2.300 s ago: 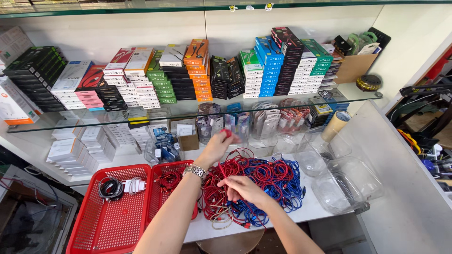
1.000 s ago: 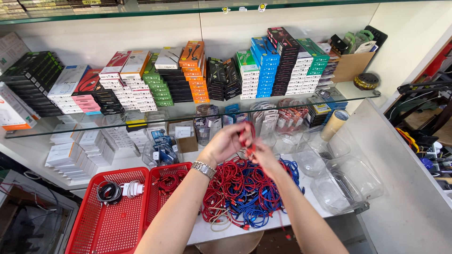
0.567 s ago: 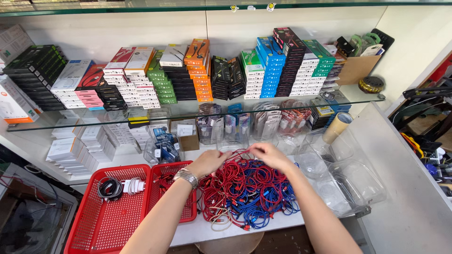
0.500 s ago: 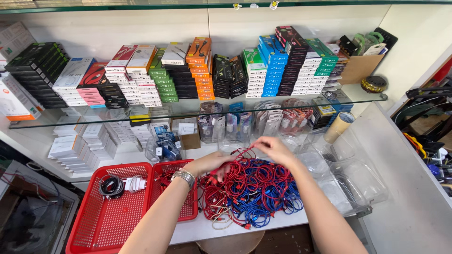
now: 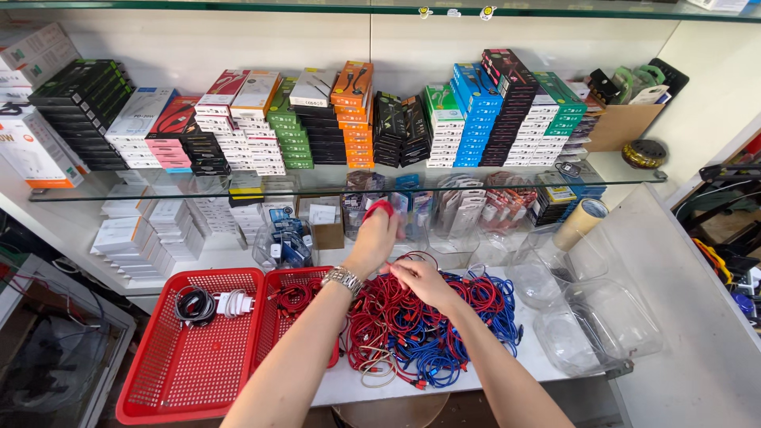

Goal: The person sorts a pile of tangled red, blue, and beige cables on a counter. They pick up individual cables, coil them by hand, and place them into red plastic baskets. The person continues this process for multiple cables throughout the clip.

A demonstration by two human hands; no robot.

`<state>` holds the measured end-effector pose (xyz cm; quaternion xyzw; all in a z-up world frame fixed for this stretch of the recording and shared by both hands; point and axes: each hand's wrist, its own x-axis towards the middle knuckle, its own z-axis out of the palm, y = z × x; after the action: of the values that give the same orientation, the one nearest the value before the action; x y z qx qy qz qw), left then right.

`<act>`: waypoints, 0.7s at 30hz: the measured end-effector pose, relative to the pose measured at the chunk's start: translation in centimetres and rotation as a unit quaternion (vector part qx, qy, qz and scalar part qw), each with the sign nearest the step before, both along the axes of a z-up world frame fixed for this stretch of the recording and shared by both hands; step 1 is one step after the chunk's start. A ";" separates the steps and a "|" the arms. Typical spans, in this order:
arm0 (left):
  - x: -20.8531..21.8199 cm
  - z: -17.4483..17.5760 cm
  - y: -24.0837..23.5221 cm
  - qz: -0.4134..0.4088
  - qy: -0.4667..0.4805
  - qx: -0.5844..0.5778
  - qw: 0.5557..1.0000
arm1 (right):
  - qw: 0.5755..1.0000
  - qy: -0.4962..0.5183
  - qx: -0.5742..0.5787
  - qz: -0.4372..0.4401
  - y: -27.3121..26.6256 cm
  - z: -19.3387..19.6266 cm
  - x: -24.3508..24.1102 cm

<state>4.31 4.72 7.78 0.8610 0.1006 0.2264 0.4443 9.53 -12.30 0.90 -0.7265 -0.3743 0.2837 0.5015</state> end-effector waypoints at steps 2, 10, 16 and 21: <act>-1.7 -1.2 1.8 0.025 0.087 0.278 0.956 | 0.997 -0.030 -0.043 0.056 -1.2 1.3 0.5; -6.3 0.5 2.4 -0.277 0.301 -0.260 0.874 | 0.980 -0.152 -0.075 -0.107 -5.2 3.4 7.9; -4.9 0.7 -1.5 -0.328 -0.008 -0.596 0.733 | 0.938 0.255 0.150 -0.180 -1.1 -2.0 2.7; -1.8 -2.2 -2.2 -0.055 -0.088 -0.484 0.869 | 0.955 0.274 0.057 -0.101 0.9 -1.9 -3.6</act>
<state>2.52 2.48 5.55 0.5191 0.1105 0.1993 0.8237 5.92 -11.38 -1.01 -0.6253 -0.1628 0.3980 0.6513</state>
